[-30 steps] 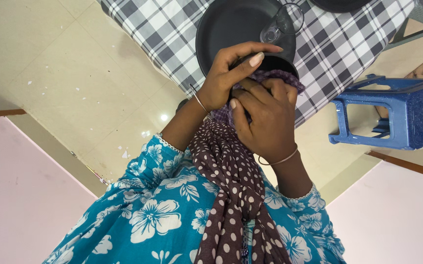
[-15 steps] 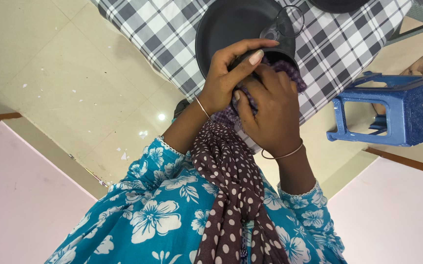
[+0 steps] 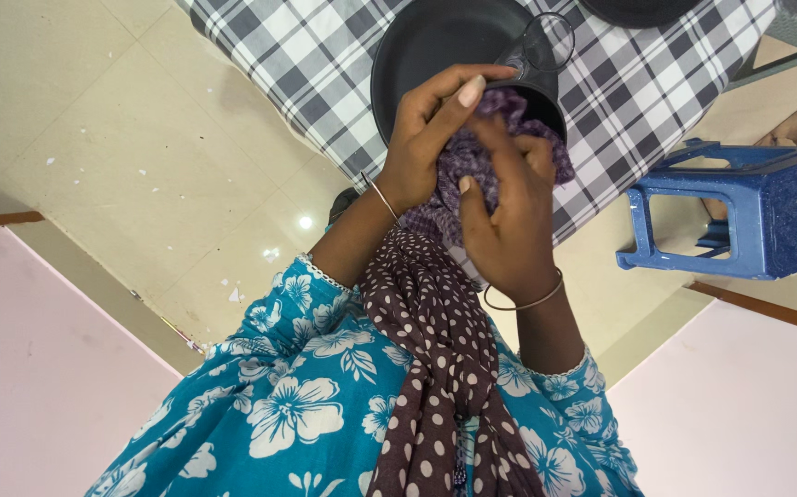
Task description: The person wipes a glass and a bowl with a cloth and places them back on a table set with dishes and flowers.
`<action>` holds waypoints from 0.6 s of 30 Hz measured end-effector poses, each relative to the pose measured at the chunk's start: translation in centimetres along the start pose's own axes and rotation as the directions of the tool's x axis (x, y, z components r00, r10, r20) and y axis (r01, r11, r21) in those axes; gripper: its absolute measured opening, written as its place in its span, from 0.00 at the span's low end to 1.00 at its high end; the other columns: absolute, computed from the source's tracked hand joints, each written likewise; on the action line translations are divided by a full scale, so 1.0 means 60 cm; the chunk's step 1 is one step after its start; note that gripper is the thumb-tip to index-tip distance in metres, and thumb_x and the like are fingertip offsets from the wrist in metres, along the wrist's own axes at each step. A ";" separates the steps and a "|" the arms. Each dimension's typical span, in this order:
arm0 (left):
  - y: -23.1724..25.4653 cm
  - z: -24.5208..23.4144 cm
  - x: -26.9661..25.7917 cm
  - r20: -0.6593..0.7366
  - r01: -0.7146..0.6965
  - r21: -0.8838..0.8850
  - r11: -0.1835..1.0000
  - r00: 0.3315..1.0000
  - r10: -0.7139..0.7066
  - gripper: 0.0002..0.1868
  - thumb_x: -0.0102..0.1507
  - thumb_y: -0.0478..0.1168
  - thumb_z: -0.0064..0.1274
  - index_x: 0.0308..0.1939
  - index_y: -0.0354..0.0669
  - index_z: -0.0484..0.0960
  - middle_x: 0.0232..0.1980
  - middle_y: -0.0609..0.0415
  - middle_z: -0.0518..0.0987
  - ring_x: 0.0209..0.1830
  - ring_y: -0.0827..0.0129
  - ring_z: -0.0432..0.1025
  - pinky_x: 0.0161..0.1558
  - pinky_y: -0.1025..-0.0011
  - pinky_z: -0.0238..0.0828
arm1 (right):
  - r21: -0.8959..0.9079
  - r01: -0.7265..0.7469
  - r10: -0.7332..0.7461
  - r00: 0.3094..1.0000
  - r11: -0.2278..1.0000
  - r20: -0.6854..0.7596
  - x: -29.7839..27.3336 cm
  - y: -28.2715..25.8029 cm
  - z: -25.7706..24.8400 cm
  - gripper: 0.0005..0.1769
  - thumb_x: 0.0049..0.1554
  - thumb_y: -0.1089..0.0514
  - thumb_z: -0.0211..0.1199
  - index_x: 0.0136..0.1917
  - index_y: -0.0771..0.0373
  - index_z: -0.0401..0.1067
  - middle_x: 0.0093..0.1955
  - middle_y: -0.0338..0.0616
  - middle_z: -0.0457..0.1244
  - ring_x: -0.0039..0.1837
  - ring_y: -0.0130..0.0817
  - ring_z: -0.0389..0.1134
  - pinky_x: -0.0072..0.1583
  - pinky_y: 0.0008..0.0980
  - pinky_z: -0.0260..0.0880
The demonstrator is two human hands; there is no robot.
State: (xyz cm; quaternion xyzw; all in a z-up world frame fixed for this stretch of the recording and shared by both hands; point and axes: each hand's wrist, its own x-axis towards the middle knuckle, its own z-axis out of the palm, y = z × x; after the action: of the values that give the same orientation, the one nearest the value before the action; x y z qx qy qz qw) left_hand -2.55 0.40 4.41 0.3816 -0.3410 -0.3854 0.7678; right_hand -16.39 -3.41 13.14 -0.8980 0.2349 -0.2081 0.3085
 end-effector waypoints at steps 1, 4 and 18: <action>0.002 -0.001 0.001 0.004 0.008 0.014 1.000 1.000 -0.008 0.23 0.76 0.50 0.44 0.63 0.36 0.80 0.58 0.47 0.83 0.59 0.69 0.77 0.66 0.71 0.72 | 0.001 0.001 -0.001 1.000 1.000 -0.002 -0.003 0.002 0.004 0.26 0.54 0.69 0.59 0.66 0.73 0.66 0.61 0.56 0.65 0.58 0.47 0.61 0.64 0.44 0.61; 0.006 -0.005 0.006 0.022 0.036 0.050 0.998 0.999 -0.037 0.20 0.74 0.48 0.48 0.62 0.35 0.80 0.58 0.48 0.83 0.60 0.70 0.76 0.66 0.70 0.72 | -0.055 0.101 -0.102 0.995 0.993 -0.001 -0.014 0.018 0.009 0.18 0.49 0.69 0.58 0.54 0.64 0.73 0.54 0.44 0.69 0.59 0.42 0.63 0.63 0.42 0.58; -0.007 -0.006 0.007 0.166 0.177 0.037 0.984 0.969 -0.180 0.21 0.74 0.49 0.46 0.58 0.35 0.83 0.52 0.51 0.85 0.57 0.71 0.77 0.65 0.73 0.72 | -0.534 0.328 -0.340 0.937 0.779 0.078 -0.017 0.042 -0.045 0.10 0.61 0.59 0.67 0.56 0.60 0.80 0.66 0.35 0.67 0.63 0.37 0.59 0.68 0.42 0.54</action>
State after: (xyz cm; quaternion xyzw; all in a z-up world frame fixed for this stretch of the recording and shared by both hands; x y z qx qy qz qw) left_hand -2.19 -0.01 3.96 0.3852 -0.3735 -0.4801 0.6940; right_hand -19.33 -5.82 13.21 -0.9729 0.1246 -0.1950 -0.0008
